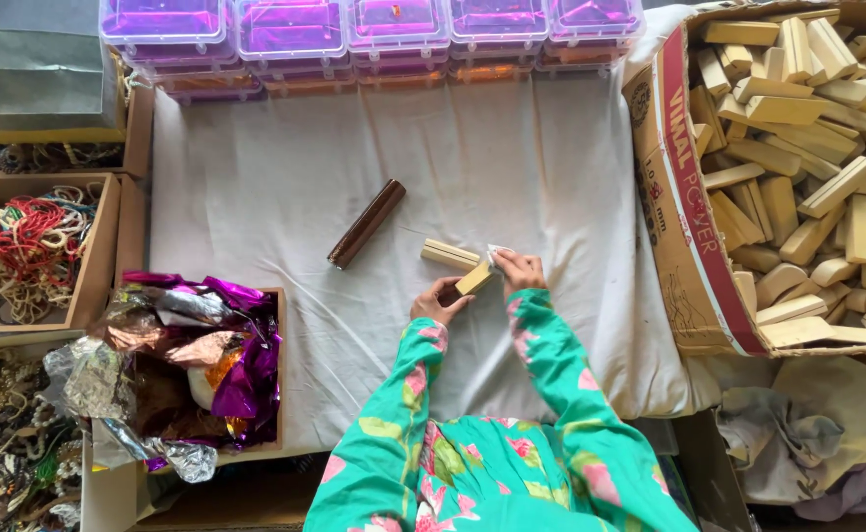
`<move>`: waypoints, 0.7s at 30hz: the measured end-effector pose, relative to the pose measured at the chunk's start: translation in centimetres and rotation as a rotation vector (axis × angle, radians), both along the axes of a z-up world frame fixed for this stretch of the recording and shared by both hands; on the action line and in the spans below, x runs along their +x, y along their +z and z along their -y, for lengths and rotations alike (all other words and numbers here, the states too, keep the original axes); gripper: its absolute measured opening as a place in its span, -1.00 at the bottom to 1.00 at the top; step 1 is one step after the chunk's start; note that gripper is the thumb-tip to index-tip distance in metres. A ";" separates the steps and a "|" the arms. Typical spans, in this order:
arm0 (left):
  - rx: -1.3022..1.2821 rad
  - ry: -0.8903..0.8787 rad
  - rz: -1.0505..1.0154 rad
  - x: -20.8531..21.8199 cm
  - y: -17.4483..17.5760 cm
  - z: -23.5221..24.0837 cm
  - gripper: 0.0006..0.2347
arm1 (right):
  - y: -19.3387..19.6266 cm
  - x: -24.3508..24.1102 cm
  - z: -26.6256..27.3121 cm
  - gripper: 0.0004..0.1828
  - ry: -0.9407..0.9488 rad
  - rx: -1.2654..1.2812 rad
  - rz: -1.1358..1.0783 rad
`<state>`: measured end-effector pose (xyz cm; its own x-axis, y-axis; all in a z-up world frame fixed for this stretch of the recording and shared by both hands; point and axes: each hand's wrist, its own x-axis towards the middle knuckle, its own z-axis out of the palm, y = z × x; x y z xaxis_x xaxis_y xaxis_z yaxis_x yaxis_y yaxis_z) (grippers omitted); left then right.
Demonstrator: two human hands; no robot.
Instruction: The person picks up small wooden blocks from a cardboard box and wipes them with a cloth. They then wrap the blocks in a sheet of metallic foil, folding the edges to create a neat package.
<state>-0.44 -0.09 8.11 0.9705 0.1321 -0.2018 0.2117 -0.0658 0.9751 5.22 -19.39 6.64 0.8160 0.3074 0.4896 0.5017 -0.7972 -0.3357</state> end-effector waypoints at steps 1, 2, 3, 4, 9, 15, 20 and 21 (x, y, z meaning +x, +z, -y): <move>-0.013 0.008 -0.013 0.3 -0.1 -0.1 -0.63 | 0.4 0.1 -0.6 -0.41 -0.076 0.062 -0.022; -0.012 0.007 -0.006 0.5 -2.5 -0.1 -0.63 | -0.2 -0.8 -1.3 -0.41 -0.077 0.063 -0.015; -0.013 -0.001 0.024 0.7 -5.0 -0.1 -0.63 | -0.9 -1.9 -2.0 -0.42 -0.061 0.022 0.030; -0.014 -0.009 0.053 0.8 -7.5 -0.1 -0.62 | -1.7 -2.9 -2.7 -0.43 -0.045 -0.020 0.076; -0.009 0.003 0.073 0.3 -4.4 0.0 -0.63 | -0.6 -2.5 -1.7 -0.42 0.062 0.029 0.032; -0.217 -0.012 -0.145 0.7 -0.6 0.3 -0.54 | 0.2 1.9 1.4 -0.61 -0.075 0.198 -0.105; -0.618 -0.013 -0.385 1.8 -10.8 0.9 -0.67 | -2.0 -1.9 -0.8 -0.59 -0.039 0.189 0.023; -0.680 0.045 -0.383 2.3 -13.5 1.0 -0.67 | -2.0 -3.6 -1.8 -0.55 0.036 0.116 0.078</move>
